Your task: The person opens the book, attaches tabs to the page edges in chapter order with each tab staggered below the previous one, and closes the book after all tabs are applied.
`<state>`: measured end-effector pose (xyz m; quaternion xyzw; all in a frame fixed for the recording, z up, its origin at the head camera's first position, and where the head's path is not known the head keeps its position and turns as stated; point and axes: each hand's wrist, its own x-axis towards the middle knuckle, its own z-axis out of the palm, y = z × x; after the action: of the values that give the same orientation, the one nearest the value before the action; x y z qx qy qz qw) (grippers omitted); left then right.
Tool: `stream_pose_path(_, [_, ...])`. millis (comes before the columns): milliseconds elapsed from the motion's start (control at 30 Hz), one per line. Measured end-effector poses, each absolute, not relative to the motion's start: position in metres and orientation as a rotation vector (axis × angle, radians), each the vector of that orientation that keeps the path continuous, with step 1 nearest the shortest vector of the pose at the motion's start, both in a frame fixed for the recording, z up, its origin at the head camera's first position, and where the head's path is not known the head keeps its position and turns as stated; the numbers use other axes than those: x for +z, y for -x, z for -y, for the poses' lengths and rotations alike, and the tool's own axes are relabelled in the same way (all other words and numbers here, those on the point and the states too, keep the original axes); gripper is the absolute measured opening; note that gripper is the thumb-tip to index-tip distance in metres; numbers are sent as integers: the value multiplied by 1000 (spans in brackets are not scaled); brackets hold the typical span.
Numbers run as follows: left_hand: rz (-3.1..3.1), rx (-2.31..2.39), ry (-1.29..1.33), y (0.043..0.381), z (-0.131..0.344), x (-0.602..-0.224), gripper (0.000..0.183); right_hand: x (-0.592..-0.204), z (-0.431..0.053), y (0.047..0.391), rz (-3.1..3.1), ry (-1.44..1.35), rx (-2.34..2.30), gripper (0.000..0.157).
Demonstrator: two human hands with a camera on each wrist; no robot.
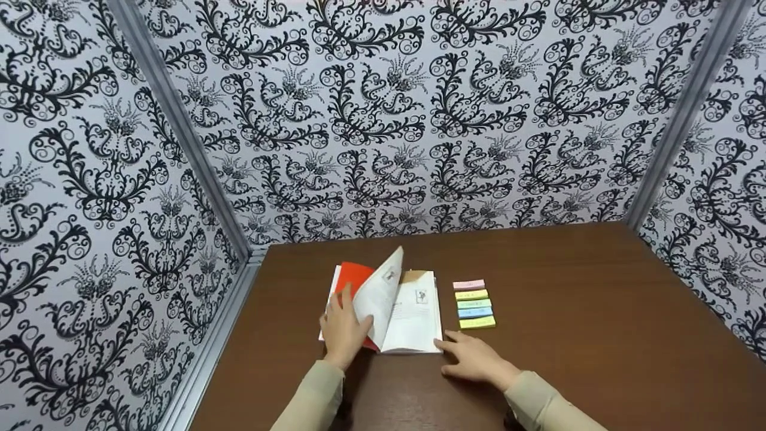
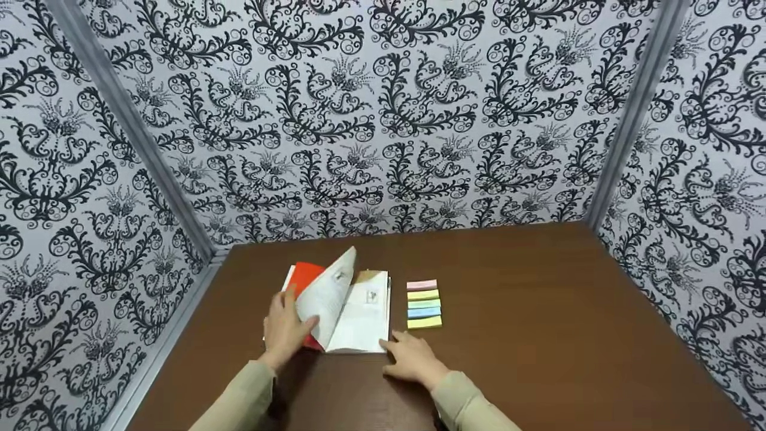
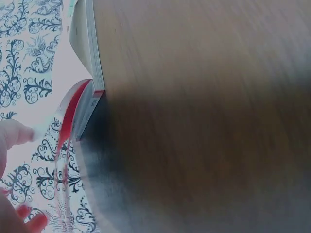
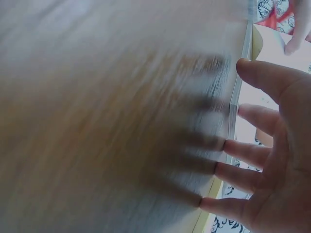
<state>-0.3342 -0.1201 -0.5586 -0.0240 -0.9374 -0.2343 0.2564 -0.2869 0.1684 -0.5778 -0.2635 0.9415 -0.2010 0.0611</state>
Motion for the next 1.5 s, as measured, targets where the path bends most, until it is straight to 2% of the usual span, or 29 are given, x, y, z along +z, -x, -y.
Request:
stream_pose_path(67, [2505, -536, 125, 336, 122, -559, 91, -578, -168, 287, -2850, 802, -588, 61])
stream_pose_path(133, [2447, -409, 248, 337, 123, -559, 89, -578, -167, 288, -2855, 799, -580, 60])
stream_pose_path(200, [2396, -258, 401, 339, 123, -561, 76, -577, -167, 287, -2863, 794, -572, 60])
stream_pose_path(367, [2406, 3, 769, 338, 119, -568, 33, -577, -163, 286, -2904, 805, -561, 62])
stream_pose_path(467, [2529, 17, 860, 333, 114, -574, 16, -578, -162, 284, -2930, 822, -541, 63])
stream_pose_path(533, [2620, -17, 847, 329, 110, -577, 12, -579, -162, 282, -2941, 830, -534, 63])
stream_pose_path(667, [2763, -83, 755, 324, 104, -577, 17, -580, -161, 282, -2943, 818, -551, 63])
stream_pose_path(900, [2993, -156, 654, 321, 96, -572, 60, -581, -162, 283, -2940, 824, -557, 63])
stream_pose_path(1033, [3058, -166, 614, 320, 91, -569, 72, -582, -164, 285, -2919, 831, -569, 62])
stream_pose_path(1167, [3039, -150, 612, 320, 88, -569, 71, -583, -165, 285, -2906, 831, -592, 64])
stream_pose_path(1300, [3020, -150, 640, 321, 90, -568, 67, -582, -167, 283, -2883, 815, -616, 73])
stream_pose_path(1500, [2954, -331, 776, 320, 102, -565, 48, -580, -167, 283, -2872, 811, -600, 75])
